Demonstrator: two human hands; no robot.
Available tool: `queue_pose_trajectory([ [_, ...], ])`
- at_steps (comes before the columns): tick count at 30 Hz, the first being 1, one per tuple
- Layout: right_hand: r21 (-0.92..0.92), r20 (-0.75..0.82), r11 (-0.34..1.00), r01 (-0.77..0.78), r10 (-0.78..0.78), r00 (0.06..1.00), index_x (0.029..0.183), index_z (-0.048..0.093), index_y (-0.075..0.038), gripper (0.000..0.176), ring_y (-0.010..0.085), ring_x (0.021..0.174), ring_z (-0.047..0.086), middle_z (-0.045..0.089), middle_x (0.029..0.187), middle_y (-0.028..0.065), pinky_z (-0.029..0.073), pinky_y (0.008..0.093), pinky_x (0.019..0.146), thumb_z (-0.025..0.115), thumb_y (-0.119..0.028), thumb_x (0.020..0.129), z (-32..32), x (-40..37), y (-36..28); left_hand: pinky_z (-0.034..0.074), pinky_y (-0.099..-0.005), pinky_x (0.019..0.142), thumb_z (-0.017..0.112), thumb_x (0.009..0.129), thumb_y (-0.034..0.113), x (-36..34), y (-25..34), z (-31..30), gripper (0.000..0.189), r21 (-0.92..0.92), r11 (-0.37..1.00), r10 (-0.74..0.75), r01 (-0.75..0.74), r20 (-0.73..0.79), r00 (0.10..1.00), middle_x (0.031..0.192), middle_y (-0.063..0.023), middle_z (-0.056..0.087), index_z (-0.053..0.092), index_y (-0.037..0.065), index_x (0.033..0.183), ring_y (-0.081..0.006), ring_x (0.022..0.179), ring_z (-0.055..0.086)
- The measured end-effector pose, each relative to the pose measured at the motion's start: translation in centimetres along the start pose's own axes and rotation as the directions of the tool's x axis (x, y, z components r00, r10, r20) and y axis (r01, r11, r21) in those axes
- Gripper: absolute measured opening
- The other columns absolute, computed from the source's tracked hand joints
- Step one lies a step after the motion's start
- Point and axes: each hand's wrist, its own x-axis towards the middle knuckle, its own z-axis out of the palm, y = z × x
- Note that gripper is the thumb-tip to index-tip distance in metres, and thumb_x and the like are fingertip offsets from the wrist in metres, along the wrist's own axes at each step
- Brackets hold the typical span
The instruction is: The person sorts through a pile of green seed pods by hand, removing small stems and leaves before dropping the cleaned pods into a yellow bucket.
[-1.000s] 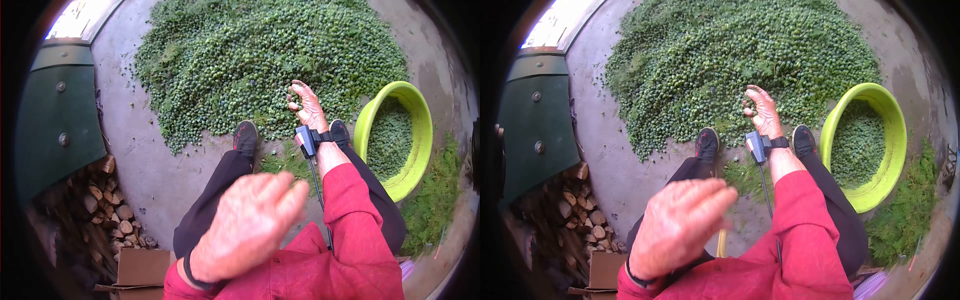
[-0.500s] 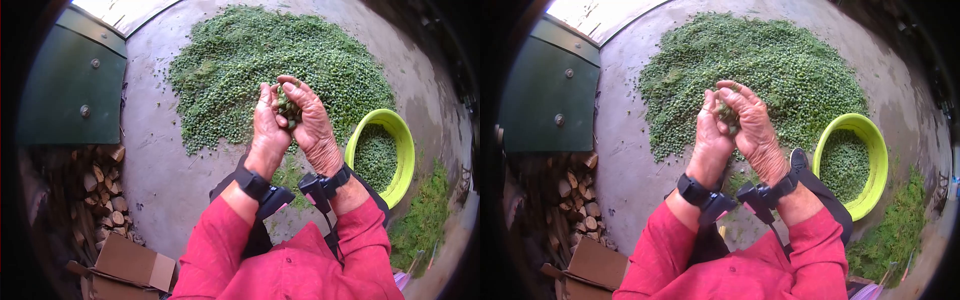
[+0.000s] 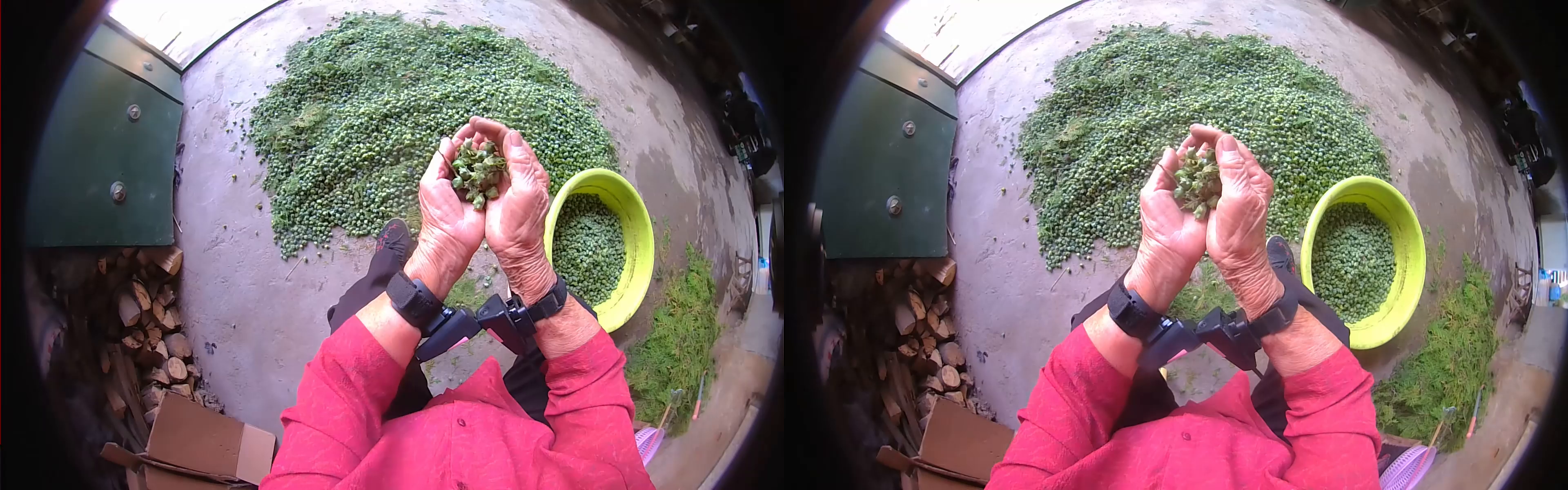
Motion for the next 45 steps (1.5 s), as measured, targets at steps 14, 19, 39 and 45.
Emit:
queue_pose_trajectory([
  [14, -0.152, -0.029, 0.975, 0.162, -0.168, 0.985, 0.11, 0.058, 0.0, 0.036, 0.015, 0.097, 0.058, 0.063, 0.108, 0.0098, 0.044, 0.0274, 0.088, 0.046, -0.031, 0.097, -2.0, 1.5, -0.6, 0.047, -0.0394, 0.089, 0.046, 0.095, 0.031, -0.1, -1.5, 0.3, 0.033, 0.017, 0.997, -0.066, 0.069, -0.136, 0.989, 0.106, -0.0125, 0.061, 0.055, 0.005, 0.113, -0.0251, 0.094, 0.059],
  [19, 0.004, -0.108, 0.964, 0.268, -0.266, 0.958, 0.108, 0.055, 0.004, 0.037, 0.0227, 0.103, 0.058, 0.061, 0.105, 0.0131, 0.04, 0.0367, 0.1, 0.044, -0.03, 0.097, -2.0, 1.8, -0.3, 0.047, -0.0402, 0.089, 0.044, 0.096, 0.034, 0.5, -1.7, -0.1, 0.036, -0.027, 0.997, -0.068, 0.066, -0.081, 0.994, 0.108, -0.0147, 0.06, 0.053, 0.005, 0.115, -0.0267, 0.095, 0.059],
  [39, -0.148, -0.091, 0.928, 0.342, -0.358, 0.929, 0.112, 0.055, 0.001, 0.023, 0.0197, 0.106, 0.053, 0.059, 0.111, 0.0111, 0.041, 0.0319, 0.094, 0.045, -0.012, 0.097, -3.0, 2.4, -2.1, 0.046, -0.0493, 0.094, 0.041, 0.097, 0.035, 0.4, -1.9, 1.4, 0.035, -0.06, 0.995, -0.074, 0.074, 0.001, 0.997, 0.11, -0.0165, 0.058, 0.049, 0.006, 0.116, -0.0314, 0.104, 0.057],
  [45, -0.478, 0.04, 0.857, 0.195, -0.2, 0.979, 0.104, 0.063, -0.002, 0.017, 0.0093, 0.09, 0.056, 0.064, 0.097, 0.0036, 0.044, 0.0237, 0.083, 0.056, -0.007, 0.09, -4.1, 2.9, -3.9, 0.047, -0.0515, 0.093, 0.039, 0.098, 0.032, 0.7, -0.4, 2.3, 0.031, -0.026, 1.0, 0.006, -0.004, 0.05, 0.999, 0.11, -0.0164, 0.057, 0.049, 0.007, 0.113, -0.0325, 0.104, 0.056],
])
